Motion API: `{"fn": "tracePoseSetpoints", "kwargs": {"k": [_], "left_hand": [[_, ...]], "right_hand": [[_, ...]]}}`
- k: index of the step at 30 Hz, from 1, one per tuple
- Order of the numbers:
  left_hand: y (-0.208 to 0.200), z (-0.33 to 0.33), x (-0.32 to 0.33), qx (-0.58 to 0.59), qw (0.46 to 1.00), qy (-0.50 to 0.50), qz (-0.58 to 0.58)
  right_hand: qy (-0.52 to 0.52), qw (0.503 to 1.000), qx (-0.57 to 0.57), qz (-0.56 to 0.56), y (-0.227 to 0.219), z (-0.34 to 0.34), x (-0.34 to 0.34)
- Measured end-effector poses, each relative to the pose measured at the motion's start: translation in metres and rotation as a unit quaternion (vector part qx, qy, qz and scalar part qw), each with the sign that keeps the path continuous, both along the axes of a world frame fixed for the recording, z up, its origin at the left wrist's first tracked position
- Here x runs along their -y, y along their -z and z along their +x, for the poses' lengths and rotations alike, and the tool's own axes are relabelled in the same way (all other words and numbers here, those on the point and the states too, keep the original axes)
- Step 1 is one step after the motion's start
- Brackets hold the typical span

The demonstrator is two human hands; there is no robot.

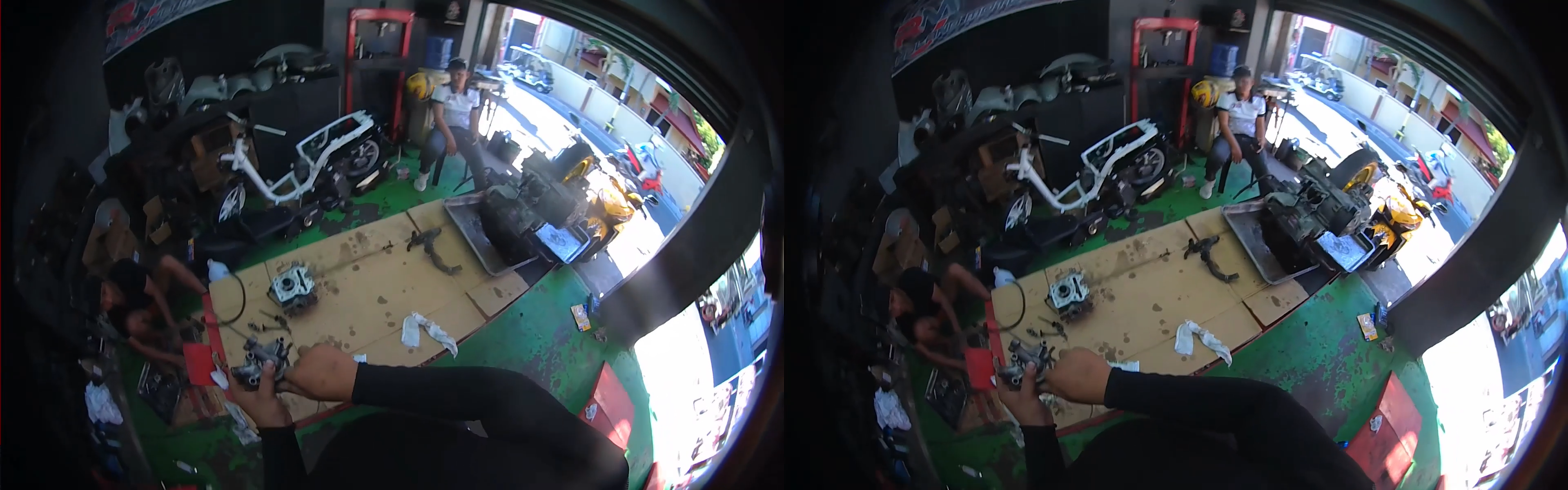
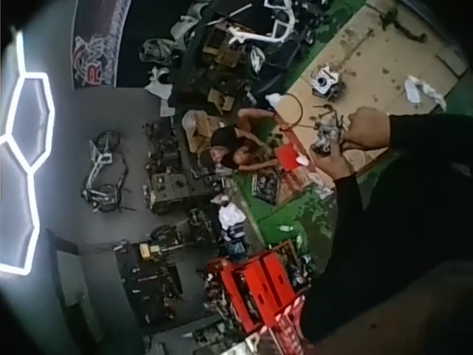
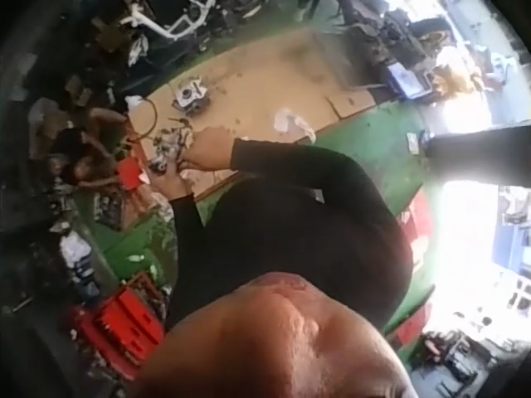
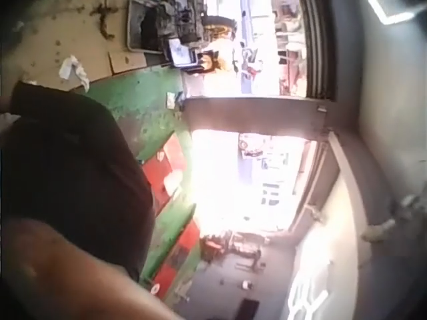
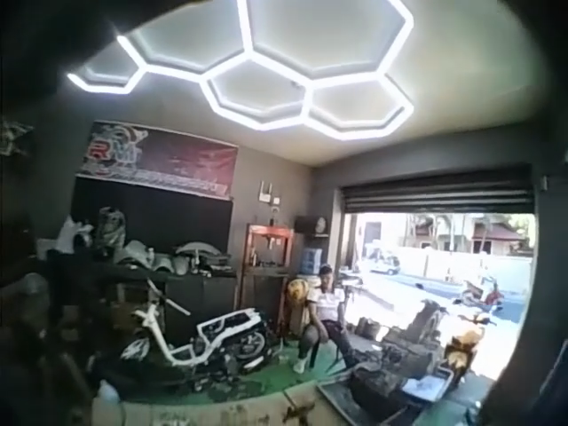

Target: Inspecting a motorcycle engine component and applying sealant/grease from a tube.

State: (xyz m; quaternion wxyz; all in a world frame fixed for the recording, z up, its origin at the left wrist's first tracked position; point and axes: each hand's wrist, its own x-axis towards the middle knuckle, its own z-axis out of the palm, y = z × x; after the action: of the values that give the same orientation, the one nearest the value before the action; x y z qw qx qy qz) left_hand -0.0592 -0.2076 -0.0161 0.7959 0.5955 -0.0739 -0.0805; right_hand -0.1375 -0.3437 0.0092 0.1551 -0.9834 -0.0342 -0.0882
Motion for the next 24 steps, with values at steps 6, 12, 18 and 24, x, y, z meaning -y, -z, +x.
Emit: {"fn": "tracePoseSetpoints", "kwargs": {"k": [6, 12, 18, 24], "left_hand": [[-0.003, -0.011, -0.004, 0.032, 0.998, -0.049, 0.033], [0.016, -0.029, -0.015, -0.062, 0.995, -0.071, 0.024], [0.028, -0.042, -0.032, -0.069, 0.987, -0.14, 0.034], [0.026, -0.071, -0.057, -0.078, 0.96, -0.26, 0.073]], "right_hand": [[-0.034, 0.994, 0.104, -0.03, -0.003, -0.009, -0.002], [-0.093, 0.995, -0.015, -0.036, 0.01, -0.007, -0.006], [-0.174, 0.984, -0.018, -0.019, 0.019, 0.004, -0.015], [-0.256, 0.966, -0.01, 0.04, 0.022, 0.015, -0.038]]}}
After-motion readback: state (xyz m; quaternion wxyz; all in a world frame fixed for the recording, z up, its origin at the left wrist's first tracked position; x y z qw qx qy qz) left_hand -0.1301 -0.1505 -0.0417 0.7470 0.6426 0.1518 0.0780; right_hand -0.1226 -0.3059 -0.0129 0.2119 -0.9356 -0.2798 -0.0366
